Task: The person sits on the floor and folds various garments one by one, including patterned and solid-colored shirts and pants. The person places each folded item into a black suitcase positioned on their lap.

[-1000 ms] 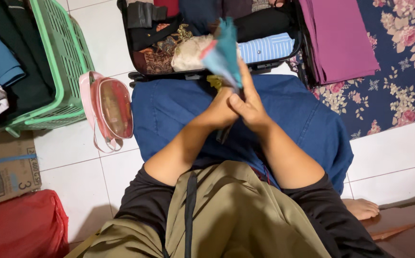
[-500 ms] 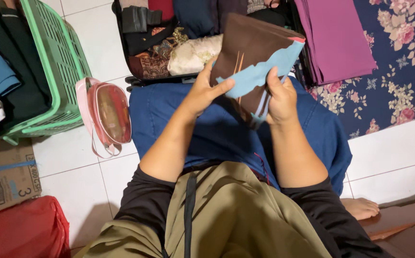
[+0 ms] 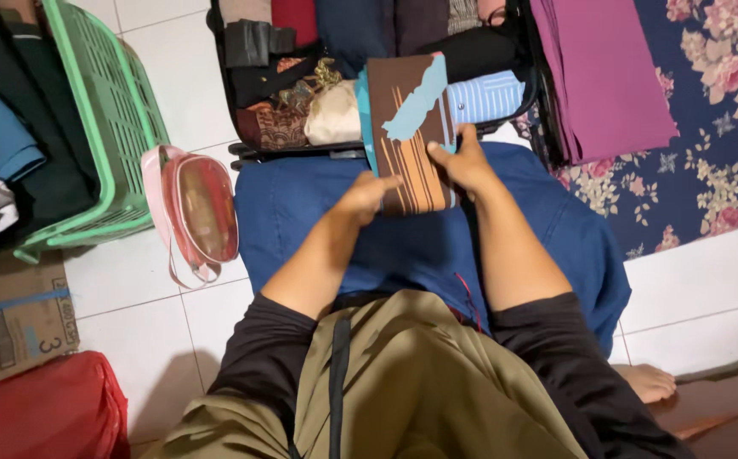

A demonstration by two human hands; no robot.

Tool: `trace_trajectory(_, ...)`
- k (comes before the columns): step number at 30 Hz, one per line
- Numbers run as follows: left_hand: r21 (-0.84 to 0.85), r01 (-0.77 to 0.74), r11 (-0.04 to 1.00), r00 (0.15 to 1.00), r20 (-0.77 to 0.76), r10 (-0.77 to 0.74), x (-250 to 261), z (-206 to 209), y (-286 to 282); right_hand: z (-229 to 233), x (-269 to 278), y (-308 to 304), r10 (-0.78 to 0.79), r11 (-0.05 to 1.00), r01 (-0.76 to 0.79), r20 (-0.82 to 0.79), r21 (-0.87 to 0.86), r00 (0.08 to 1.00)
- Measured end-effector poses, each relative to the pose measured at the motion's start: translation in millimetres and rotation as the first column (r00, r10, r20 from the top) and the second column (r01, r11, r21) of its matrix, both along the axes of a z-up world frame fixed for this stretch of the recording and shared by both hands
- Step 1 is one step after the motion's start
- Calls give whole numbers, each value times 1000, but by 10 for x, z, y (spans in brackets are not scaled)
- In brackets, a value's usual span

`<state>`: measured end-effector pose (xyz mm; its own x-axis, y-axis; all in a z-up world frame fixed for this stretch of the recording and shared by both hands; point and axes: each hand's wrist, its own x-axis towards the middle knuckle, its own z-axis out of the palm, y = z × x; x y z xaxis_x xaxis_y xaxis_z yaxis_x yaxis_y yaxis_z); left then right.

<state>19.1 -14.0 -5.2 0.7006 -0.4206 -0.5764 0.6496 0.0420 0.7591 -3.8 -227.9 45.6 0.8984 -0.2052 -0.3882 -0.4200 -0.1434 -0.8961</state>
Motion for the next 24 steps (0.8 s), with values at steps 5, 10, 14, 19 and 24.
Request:
trace_trajectory(5,-208,-46,977,999,-21,42,-76,-271,-76,-79,-230,-175,170,984,-165,-80,63,982)
trace_trajectory(10,-571,-100,815,994,-93,57,-161,39,-86,252,-634,-79,-312,503,-11,193,864,930)
trace_trajectory(14,-540,-34,841,992,-119,-37,-266,183,-212,323,-823,323,-406,556,231,18,798,914)
trace_trajectory(19,-652,-207,729,966,-256,46,-42,314,-336,627,-881,336,-428,603,87,229,793,874)
trace_trajectory(24,-700,-206,683,975,-209,79,529,464,-669,930,-978,49,-514,710,43,476,703,713)
